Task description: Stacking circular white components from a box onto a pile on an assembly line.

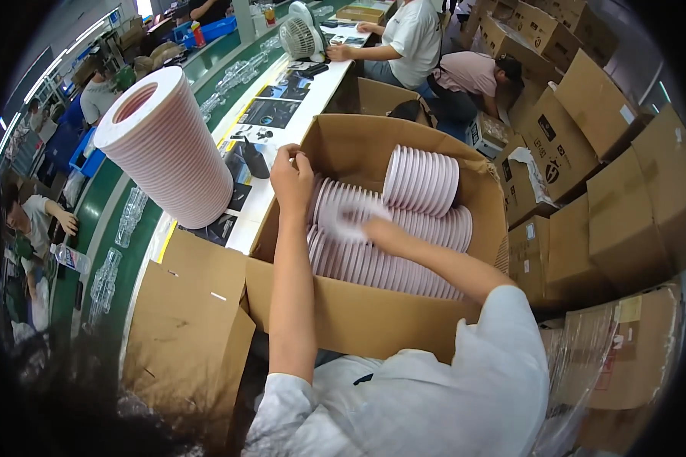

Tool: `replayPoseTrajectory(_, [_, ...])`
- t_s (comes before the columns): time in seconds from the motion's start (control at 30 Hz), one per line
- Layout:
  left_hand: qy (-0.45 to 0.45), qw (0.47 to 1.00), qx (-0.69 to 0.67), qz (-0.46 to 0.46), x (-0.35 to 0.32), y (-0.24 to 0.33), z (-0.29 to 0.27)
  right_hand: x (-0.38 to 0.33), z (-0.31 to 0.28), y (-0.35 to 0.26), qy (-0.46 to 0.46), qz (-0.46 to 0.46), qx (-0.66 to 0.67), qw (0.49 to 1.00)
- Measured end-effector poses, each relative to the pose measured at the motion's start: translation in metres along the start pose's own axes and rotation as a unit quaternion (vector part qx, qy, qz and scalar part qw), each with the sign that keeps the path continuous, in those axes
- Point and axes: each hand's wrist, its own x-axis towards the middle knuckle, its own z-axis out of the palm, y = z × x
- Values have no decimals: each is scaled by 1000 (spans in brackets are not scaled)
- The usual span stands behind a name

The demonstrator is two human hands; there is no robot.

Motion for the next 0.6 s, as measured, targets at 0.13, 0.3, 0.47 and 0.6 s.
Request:
replayPoseTrajectory(0.13, [-7,1000,3,-17,-3,4,1,40,-18,5,200,-138,-79,967])
replayPoseTrajectory(0.3, [8,996,-38,-78,-9,3,-3,68,-21,22,145,-93,-119,978])
replayPoseTrajectory(0.47, [44,999,12,1,-8,4,-3,76,-14,38,27,-38,-178,983])
replayPoseTrajectory(0.6, [42,998,23,39,1,8,6,77,-25,44,-83,-5,-251,965])
